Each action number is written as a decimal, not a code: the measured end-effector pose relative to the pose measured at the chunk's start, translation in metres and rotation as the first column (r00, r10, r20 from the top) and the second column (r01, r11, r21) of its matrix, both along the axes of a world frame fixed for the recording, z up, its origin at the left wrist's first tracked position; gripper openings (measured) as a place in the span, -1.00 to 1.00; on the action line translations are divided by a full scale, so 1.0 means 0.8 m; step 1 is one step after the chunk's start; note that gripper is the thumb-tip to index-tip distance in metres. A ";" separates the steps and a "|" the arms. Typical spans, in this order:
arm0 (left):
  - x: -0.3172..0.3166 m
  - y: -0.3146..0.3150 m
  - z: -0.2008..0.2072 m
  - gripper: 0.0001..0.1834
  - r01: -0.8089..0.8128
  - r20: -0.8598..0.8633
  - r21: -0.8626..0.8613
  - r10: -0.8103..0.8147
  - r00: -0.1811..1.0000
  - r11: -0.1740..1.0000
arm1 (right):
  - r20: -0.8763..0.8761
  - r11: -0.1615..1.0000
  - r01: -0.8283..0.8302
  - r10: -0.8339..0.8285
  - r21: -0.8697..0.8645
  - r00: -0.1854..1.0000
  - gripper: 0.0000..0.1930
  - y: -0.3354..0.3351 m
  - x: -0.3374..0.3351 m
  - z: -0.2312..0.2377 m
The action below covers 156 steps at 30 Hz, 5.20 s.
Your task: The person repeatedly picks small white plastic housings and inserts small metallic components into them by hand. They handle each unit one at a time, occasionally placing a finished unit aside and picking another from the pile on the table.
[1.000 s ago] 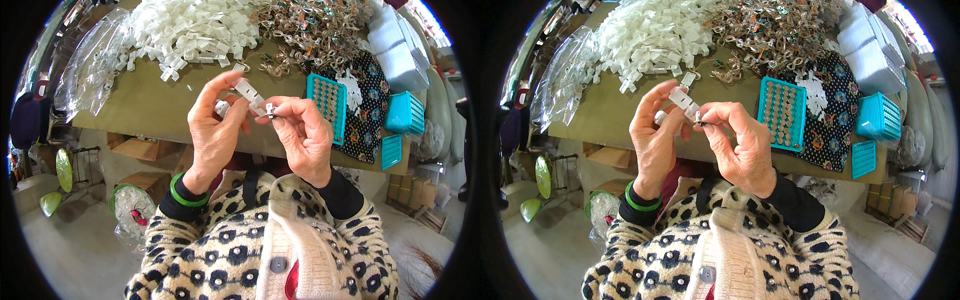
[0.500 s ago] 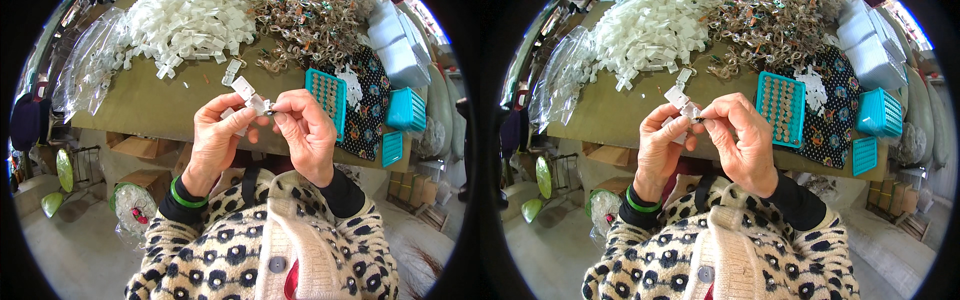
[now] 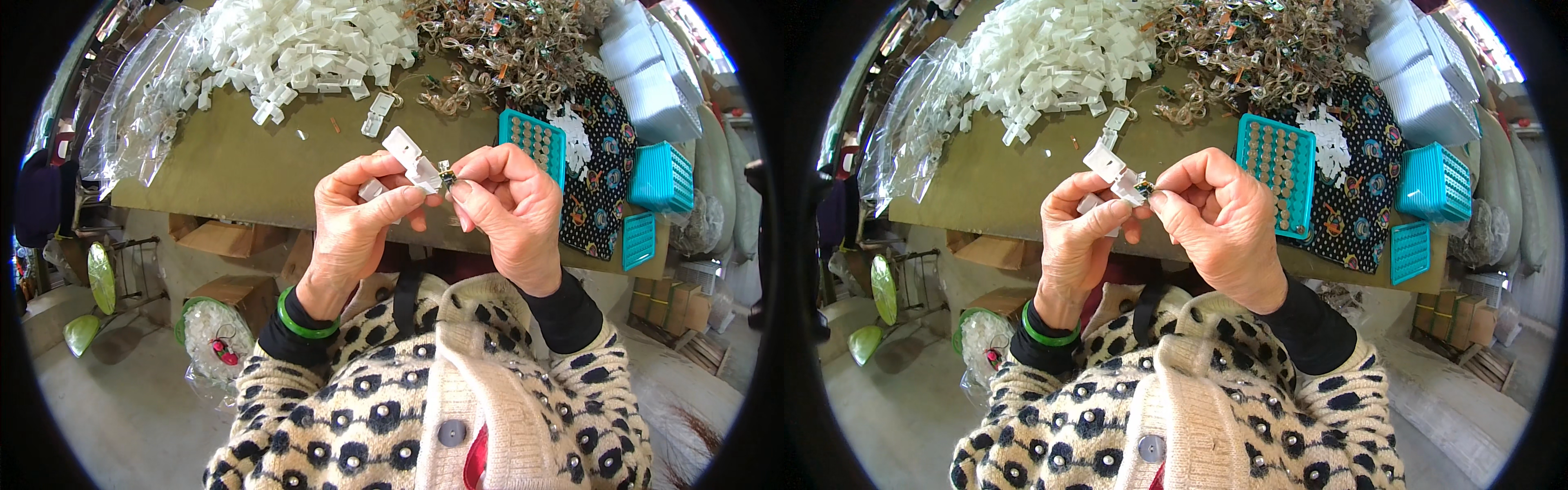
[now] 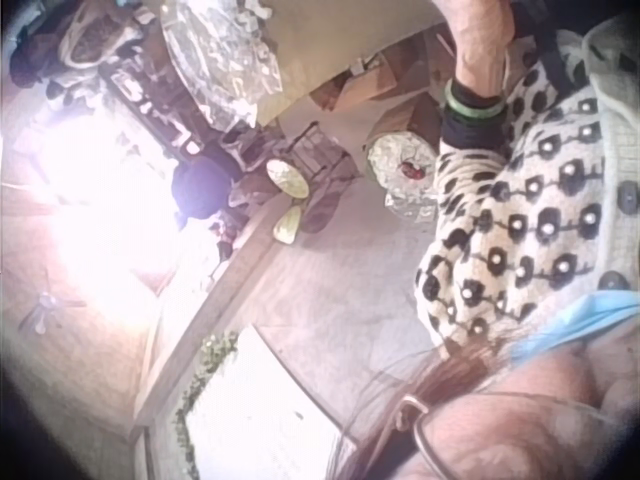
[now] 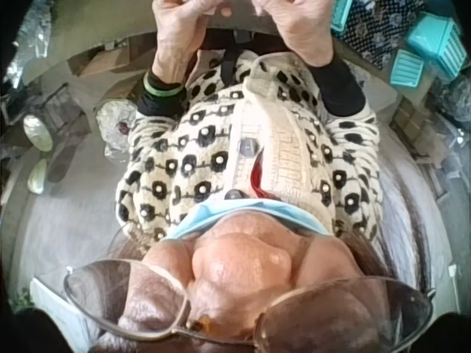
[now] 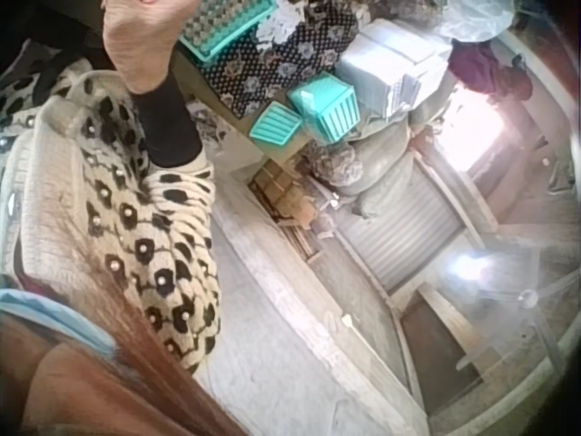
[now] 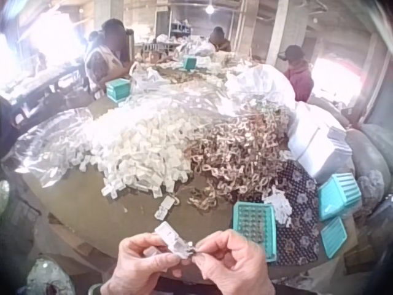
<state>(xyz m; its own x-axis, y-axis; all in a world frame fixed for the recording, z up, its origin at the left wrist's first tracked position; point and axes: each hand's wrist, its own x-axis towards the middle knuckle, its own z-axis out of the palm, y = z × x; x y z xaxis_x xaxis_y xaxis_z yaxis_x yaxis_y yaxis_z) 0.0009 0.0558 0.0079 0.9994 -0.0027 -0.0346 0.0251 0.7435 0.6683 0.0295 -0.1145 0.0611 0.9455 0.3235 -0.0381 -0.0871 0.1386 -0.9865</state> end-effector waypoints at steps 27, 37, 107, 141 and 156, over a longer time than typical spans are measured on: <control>0.000 -0.010 0.006 -0.81 -0.078 0.009 0.258 0.079 0.997 0.963 | 0.548 0.910 0.217 0.014 -0.354 0.837 -0.81 0.008 -0.007 -0.021; -0.005 -0.031 0.010 -0.82 -0.291 0.096 0.575 0.289 0.952 0.765 | 0.798 0.795 0.465 0.039 -0.390 0.602 -0.78 0.011 -0.018 -0.039; 0.027 -0.063 0.019 -0.70 0.255 -0.375 0.040 -0.222 0.900 0.966 | 0.649 0.561 0.424 0.289 -0.710 0.704 -0.90 -0.151 0.083 -0.039; 0.017 -0.074 0.030 -0.70 0.229 -0.367 0.160 -0.157 0.917 0.960 | 0.893 0.741 0.499 0.362 -0.449 0.266 -0.66 -0.071 0.019 -0.036; 0.026 -0.069 0.016 -0.86 0.303 -0.411 0.031 -0.264 0.872 0.953 | 0.746 0.428 0.612 0.326 -0.664 0.581 -0.85 -0.118 0.051 -0.042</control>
<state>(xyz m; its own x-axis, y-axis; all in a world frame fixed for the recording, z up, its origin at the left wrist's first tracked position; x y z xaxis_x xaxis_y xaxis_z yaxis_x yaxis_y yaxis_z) 0.0213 0.0005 0.0210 0.8579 -0.2610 -0.4427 0.5033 0.6004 0.6215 0.0704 -0.2087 0.0273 0.7679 0.4148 0.4882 0.5630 -0.8005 -0.2054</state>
